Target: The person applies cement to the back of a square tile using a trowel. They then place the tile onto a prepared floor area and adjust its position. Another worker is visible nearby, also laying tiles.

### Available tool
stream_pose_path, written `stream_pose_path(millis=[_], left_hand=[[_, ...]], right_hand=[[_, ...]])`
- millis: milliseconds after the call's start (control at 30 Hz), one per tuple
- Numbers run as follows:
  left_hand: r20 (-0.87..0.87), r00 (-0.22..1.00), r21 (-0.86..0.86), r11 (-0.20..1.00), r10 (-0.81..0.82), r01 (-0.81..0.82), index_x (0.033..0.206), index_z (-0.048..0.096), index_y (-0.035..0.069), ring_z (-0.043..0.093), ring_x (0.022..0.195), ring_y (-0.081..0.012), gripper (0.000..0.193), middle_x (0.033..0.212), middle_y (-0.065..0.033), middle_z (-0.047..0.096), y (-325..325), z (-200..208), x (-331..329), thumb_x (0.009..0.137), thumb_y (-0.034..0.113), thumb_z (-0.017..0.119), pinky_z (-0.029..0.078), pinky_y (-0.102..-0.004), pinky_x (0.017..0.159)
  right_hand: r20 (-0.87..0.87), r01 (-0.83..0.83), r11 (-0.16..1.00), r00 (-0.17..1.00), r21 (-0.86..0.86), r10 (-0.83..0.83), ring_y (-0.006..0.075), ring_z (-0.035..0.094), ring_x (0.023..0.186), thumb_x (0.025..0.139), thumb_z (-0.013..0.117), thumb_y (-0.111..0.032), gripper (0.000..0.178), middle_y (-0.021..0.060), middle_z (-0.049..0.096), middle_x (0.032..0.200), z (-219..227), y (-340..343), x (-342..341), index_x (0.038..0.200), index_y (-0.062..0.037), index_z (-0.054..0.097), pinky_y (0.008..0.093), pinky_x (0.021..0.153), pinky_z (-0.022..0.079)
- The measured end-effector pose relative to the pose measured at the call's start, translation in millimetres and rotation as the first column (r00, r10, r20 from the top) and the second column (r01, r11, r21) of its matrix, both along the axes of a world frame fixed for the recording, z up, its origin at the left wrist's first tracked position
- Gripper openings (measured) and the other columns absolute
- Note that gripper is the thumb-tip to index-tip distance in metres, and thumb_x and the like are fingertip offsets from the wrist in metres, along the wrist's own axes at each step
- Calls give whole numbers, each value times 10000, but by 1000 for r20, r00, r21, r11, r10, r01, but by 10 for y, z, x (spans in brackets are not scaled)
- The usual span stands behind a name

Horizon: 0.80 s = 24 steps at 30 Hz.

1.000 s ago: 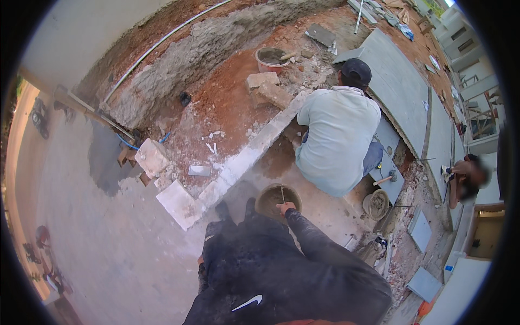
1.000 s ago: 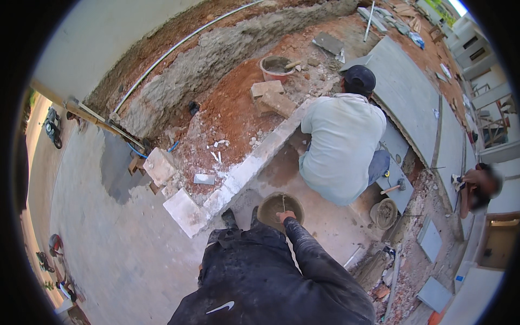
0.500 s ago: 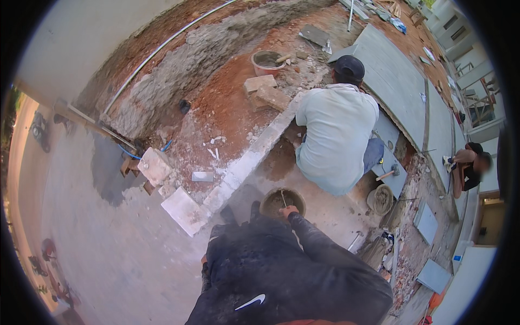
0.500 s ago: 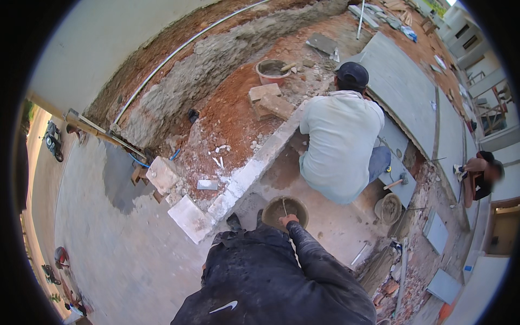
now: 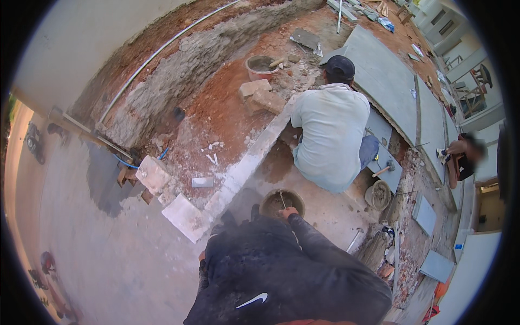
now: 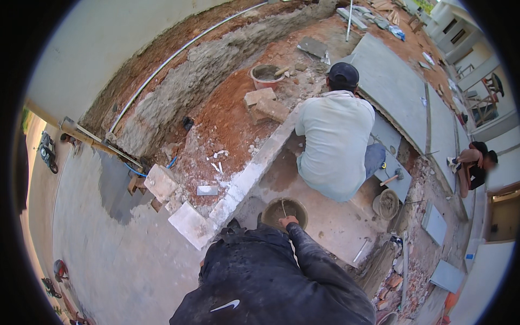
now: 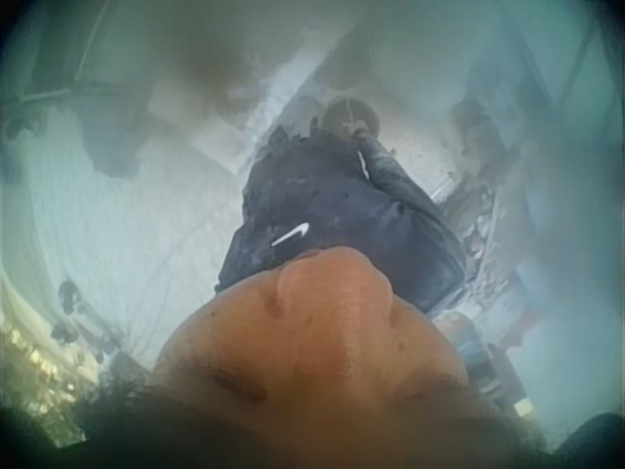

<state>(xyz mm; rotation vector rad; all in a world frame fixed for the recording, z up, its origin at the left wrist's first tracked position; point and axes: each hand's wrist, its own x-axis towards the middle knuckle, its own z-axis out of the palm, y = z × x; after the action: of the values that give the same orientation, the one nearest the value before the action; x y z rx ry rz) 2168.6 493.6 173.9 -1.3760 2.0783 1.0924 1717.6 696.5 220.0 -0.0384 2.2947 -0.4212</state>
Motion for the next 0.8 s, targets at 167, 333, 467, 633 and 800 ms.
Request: stream_pose_path(millis=[167,333,467,633,800], left_hand=[[-32,999,-12,1000,-21,20,1077,632,160,609,969,-362,432,994,-141,664,-220,-20,-23,845,489,477,481,-470,759],[-46,994,-6,995,-98,98,1077,634,162,605,979,-362,435,1003,-137,663,-415,7,-90,850,492,465,479,-471,767],[-8,994,-72,992,-106,105,1098,628,160,607,985,-345,382,1045,-120,657,-677,-166,84,876,428,470,484,-466,773],[-55,992,-26,993,-114,113,1104,622,117,643,917,-272,290,1024,-107,671,-721,-214,-149,902,289,503,503,-430,730],[89,529,505,419,844,-754,1161,573,95,635,771,-193,323,941,-81,668,-694,23,-340,899,278,528,502,-380,632]], right_hand=[[12,61,998,998,-27,-60,256,661,728,722,737,-387,393,137,673,797,-13,14,84,852,-21,677,370,690,508],[64,148,989,987,-2,-148,287,661,892,670,727,-402,425,165,686,901,87,89,261,892,-40,691,361,836,489],[61,185,981,981,-53,-182,276,669,846,665,730,-399,392,151,689,842,177,-44,437,841,-51,697,361,808,495],[-12,213,976,977,-43,-214,236,649,706,728,725,-340,378,127,667,799,91,269,442,896,-7,671,356,689,500],[29,162,986,986,33,-163,233,653,711,732,717,-356,408,123,677,791,143,267,400,934,-3,678,343,677,504]])
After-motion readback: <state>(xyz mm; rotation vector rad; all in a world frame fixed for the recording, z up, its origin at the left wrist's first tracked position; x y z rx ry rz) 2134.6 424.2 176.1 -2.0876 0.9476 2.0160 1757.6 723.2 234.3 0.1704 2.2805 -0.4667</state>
